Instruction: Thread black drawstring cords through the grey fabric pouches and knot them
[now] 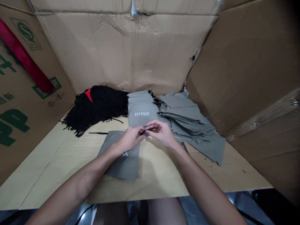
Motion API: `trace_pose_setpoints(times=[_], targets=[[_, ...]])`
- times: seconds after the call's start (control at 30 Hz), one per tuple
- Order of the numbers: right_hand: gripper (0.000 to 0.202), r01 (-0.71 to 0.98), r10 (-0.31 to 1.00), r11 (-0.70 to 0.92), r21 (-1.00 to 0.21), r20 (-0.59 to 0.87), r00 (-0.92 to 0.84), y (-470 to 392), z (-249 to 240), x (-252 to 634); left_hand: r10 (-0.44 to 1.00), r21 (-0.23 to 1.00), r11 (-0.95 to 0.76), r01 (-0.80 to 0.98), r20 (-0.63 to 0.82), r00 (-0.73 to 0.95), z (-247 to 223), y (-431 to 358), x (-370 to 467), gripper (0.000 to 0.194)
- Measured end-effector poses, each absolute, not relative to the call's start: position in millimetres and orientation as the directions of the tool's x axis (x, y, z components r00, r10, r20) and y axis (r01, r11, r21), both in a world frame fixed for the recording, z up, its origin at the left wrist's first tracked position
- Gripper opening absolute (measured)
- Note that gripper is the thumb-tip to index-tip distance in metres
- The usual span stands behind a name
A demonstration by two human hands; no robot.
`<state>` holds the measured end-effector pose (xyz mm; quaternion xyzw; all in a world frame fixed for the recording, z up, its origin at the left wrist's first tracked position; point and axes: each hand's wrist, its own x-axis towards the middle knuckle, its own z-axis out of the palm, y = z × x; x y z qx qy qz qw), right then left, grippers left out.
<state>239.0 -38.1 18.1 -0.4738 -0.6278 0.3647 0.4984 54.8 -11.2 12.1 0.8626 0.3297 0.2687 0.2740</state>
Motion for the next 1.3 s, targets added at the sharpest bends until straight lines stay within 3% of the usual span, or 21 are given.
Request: trace_pose_setpoints(times=[0.1,0.33,0.63,0.83,1.0,1.13,1.3], targets=[[0.031,0.205,0.969,0.246,-0.948,0.241,-0.049,-35.6,17.1,242.1,0.747,0.663,-0.601,0.447,0.267,0.609,14.0,-12.2,51.7,0.011],[0.040,0.302,0.975,0.221,-0.927,0.221,-0.035,-32.5,15.0,250.0,0.770,0.656,-0.583,0.479,0.257,0.584,16.2,-18.6,40.0,0.012],[0.038,0.308,0.977,0.196,-0.931,0.211,0.016,-32.5,21.8,258.0,0.788,0.663,-0.543,0.516,0.188,0.586,12.4,-19.3,28.5,0.015],[0.039,0.298,0.976,0.216,-0.930,0.196,-0.095,-30.6,15.8,257.7,0.804,0.697,-0.519,0.495,0.203,0.558,8.9,-18.6,25.4,0.014],[0.050,0.482,0.908,0.416,-0.771,0.327,-0.262,-35.8,21.6,252.4,0.805,0.685,-0.536,0.494,0.238,0.544,6.3,-19.2,25.9,0.014],[0.040,0.483,0.809,0.578,-0.658,0.385,-0.444,-41.3,19.5,237.4,0.796,0.668,-0.555,0.495,0.256,0.548,3.9,-19.7,25.4,0.015],[0.024,0.528,0.795,0.604,-0.596,0.402,-0.455,-42.9,9.0,224.7,0.790,0.619,-0.580,0.530,0.267,0.553,0.1,-20.8,25.1,0.016]])
